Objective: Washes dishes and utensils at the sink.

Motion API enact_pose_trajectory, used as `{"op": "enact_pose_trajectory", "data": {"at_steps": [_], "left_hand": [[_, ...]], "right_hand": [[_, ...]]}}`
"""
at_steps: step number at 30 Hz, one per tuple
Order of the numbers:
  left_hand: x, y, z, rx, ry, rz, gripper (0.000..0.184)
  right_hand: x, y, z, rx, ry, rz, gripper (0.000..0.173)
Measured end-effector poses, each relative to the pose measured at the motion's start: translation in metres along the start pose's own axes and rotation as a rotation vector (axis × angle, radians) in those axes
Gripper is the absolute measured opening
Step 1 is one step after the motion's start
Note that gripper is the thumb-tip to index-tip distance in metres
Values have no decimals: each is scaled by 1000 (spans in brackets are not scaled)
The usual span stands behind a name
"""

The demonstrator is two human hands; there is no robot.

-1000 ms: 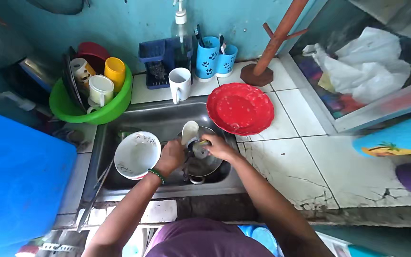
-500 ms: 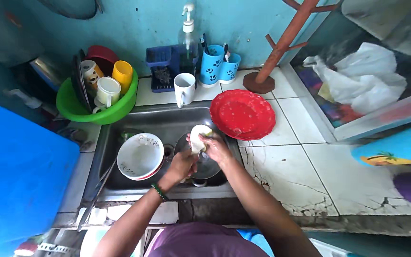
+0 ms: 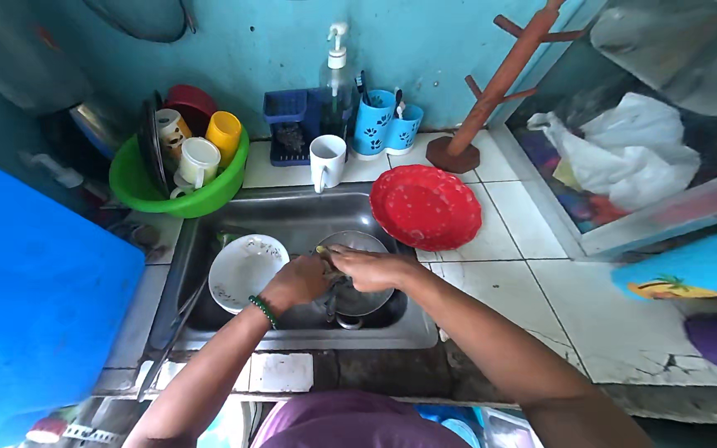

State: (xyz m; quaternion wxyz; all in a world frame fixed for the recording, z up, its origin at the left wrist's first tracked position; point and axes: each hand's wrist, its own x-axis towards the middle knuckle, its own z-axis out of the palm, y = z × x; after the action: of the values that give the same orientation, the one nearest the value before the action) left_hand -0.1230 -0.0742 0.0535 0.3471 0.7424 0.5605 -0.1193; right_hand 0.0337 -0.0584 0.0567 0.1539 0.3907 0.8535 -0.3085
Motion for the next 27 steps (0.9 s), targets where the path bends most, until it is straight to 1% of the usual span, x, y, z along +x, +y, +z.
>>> {"op": "enact_pose_trajectory", "data": {"at_steps": [3, 4, 6, 8, 10, 12, 13, 14, 16, 18, 20, 22, 24, 25, 27], "left_hand": [[-4, 6, -2, 24, 42, 0, 30], [-7, 9, -2, 37, 62, 8, 31], [-13, 9, -3, 42, 113, 21, 33], [-12, -5, -1, -110, 195, 85, 31], [-7, -15, 6, -382, 285, 144, 28], [4, -13, 14, -638, 324, 151, 26], [13, -11, 21, -746, 326, 143, 26], [21, -8, 28, -833, 323, 136, 26], [35, -3, 41, -951, 332, 127, 27], [39, -2, 50, -987, 308, 110, 32], [35, -3, 55, -953, 228, 108, 37], [31, -4, 58, -931, 230, 129, 32], [26, -6, 56, -978, 256, 145, 25], [22, -10, 52, -995, 248, 153, 23], [8, -24, 37, -911, 189, 160, 21]], "right_hand": [[4, 8, 1, -107, 48, -33, 25], [8, 17, 2, -88, 88, -58, 19], [15, 46, 1, 50, 203, -115, 16], [14, 73, 6, 374, 423, -188, 14], [18, 81, 22, 909, 652, -151, 13], [34, 64, 39, 1483, 867, -110, 16], [44, 52, 46, 1712, 970, -143, 21], [53, 40, 51, 1879, 1032, -194, 25], [62, 23, 58, 2048, 1028, -212, 28], [63, 18, 59, 2076, 979, -166, 26], [58, 23, 53, 2043, 991, -165, 22], [56, 35, 48, 2005, 1015, -232, 20], [54, 44, 43, 1946, 965, -263, 19], [50, 49, 40, 1882, 920, -249, 19], [38, 62, 35, 1662, 838, -197, 19]]}}
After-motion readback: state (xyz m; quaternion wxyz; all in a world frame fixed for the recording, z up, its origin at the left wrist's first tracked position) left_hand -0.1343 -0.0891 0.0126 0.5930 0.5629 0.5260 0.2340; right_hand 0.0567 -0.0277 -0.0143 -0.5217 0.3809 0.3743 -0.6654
